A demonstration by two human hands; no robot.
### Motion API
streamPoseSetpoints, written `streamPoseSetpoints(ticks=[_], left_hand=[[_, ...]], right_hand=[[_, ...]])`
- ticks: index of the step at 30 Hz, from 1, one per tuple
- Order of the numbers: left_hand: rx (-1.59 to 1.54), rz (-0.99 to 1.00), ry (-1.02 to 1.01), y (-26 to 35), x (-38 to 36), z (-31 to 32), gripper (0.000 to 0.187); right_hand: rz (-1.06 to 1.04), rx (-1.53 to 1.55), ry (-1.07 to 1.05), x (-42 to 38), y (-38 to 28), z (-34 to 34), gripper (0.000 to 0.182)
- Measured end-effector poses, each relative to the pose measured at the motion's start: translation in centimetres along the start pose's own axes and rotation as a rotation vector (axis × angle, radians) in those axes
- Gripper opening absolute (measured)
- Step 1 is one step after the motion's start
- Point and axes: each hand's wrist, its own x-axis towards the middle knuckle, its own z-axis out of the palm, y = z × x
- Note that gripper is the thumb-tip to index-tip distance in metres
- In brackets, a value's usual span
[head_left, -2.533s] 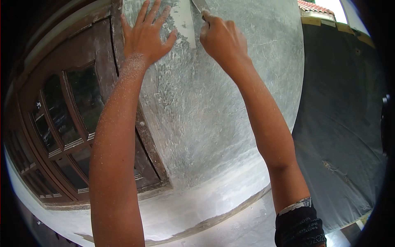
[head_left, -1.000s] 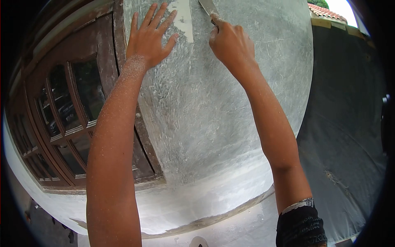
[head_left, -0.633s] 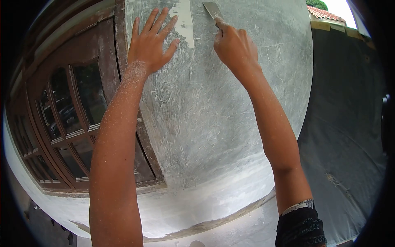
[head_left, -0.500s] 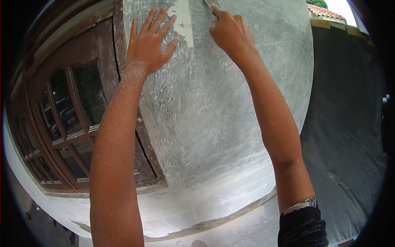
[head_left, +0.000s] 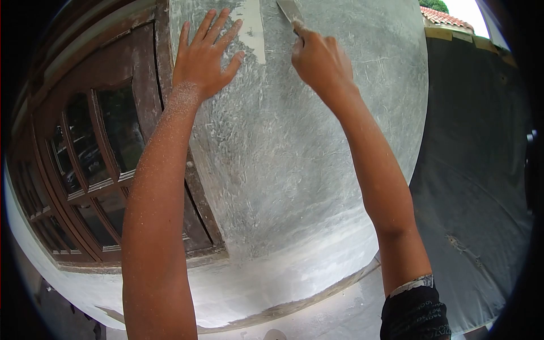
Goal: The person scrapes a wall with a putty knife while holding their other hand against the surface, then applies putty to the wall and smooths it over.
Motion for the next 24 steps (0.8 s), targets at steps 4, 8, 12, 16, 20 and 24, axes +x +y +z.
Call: streamPoseSetpoints(ticks=[4,8,12,16,20,24], left_hand=[[0.01,0.001,-0.008,0.0,0.1,0.1,0.059],[-0.004,0.008,0.017,-0.1,0.0,0.2,0.059],[0.032,-0.008,-0.015,0.1,0.1,-0.1,0.059],[0.044,-0.001,-0.023,0.1,0.1,0.0,0.059],[0.001,0.006,0.011,-0.1,0.0,0.1,0.059],[0.058,-0.014,-0.038,0.2,0.4,-0.3,0.059]], right_hand=[[-0.032,0.033,0.063,1.5,0.2,0.3,0.044],[-0.043,0.015,0.107,1.8,-0.4,0.2,0.044],[-0.027,-0.019,0.023,0.1,0.0,0.4,0.044],[-0.029,0.04,0.074,2.3,-0.4,0.6,0.043],[-0.046,-0.009,0.037,1.0,-0.1,0.5,0.042],[-0.034,-0.035,0.024,0.4,-0.1,0.6,0.041]])
